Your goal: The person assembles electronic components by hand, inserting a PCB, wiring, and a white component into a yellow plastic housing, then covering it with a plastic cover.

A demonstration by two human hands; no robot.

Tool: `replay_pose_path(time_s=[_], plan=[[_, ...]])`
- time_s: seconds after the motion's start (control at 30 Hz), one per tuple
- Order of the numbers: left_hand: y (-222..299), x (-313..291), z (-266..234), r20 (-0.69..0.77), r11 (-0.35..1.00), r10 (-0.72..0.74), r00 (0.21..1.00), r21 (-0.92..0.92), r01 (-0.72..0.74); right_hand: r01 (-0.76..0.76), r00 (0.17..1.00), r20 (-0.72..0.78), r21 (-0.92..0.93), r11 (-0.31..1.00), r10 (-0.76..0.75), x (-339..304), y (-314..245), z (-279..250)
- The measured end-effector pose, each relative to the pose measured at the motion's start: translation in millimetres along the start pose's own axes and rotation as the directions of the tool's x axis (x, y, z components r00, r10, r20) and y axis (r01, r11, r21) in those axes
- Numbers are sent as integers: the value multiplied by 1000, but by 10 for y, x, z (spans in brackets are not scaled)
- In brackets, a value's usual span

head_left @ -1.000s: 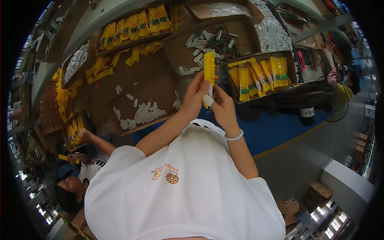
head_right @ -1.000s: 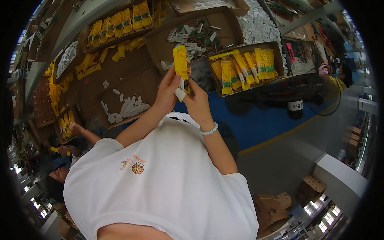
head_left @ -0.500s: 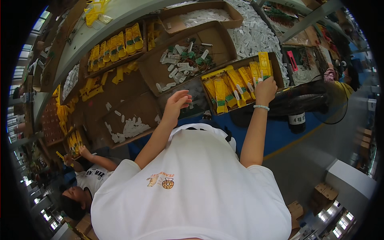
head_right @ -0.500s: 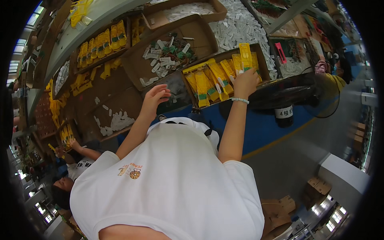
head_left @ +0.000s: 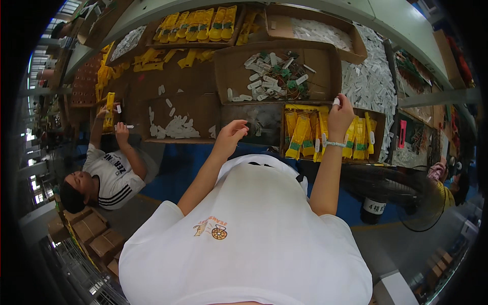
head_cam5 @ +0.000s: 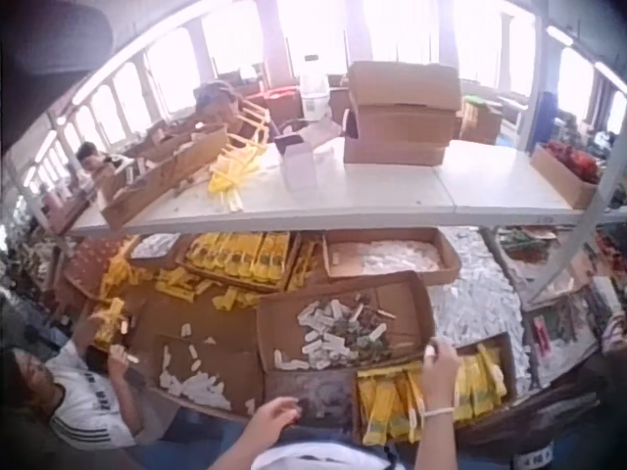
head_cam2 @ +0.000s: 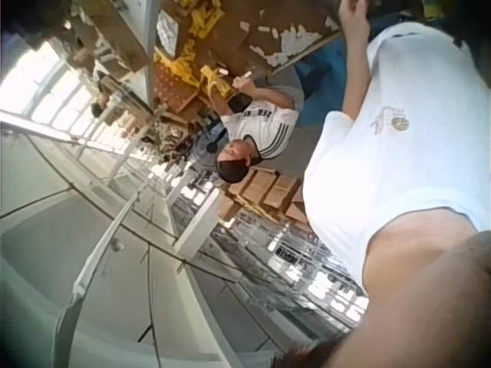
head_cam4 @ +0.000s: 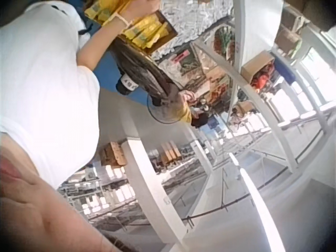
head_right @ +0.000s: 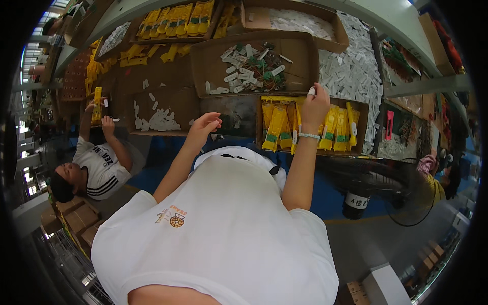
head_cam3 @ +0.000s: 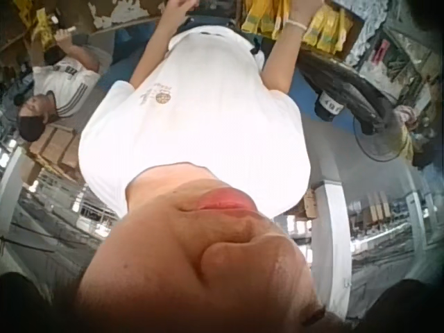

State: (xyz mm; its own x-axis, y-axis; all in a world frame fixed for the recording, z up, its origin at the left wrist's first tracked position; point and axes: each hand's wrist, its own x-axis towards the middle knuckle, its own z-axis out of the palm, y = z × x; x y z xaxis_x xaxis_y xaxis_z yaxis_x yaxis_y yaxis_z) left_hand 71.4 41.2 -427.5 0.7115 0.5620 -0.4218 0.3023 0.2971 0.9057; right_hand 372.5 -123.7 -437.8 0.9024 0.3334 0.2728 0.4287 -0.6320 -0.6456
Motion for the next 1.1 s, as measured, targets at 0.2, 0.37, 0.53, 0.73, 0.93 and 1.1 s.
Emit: replay_pose_path(time_s=[0.2, 0.37, 0.53, 0.73, 0.93, 1.1], plan=[[-308, -343, -326, -277, 997, -15, 961, 74, 37, 260, 929, 221, 183, 948, -297, 268, -528, 648], [-325, -634, -365, -418, 997, -49, 907, 39, 72, 194, 938, 311, -96, 976, -156, 517, -776, 1211], [-261, -794, -333, -533, 998, -64, 844, -59, 39, 136, 988, 60, 78, 988, -141, 771, -666, 1448], [-200, -671, -416, -510, 997, -30, 860, -76, -10, 272, 915, 286, 83, 959, -284, 1060, -288, 1580], [24, -419, -402, -465, 990, 101, 880, -38, -133, 92, 936, 224, 589, 803, -271, 836, -855, 998], [358, -249, -244, -309, 973, 206, 928, -35, -228, 132, 957, 56, 793, 595, -285, 874, -1295, 448]])
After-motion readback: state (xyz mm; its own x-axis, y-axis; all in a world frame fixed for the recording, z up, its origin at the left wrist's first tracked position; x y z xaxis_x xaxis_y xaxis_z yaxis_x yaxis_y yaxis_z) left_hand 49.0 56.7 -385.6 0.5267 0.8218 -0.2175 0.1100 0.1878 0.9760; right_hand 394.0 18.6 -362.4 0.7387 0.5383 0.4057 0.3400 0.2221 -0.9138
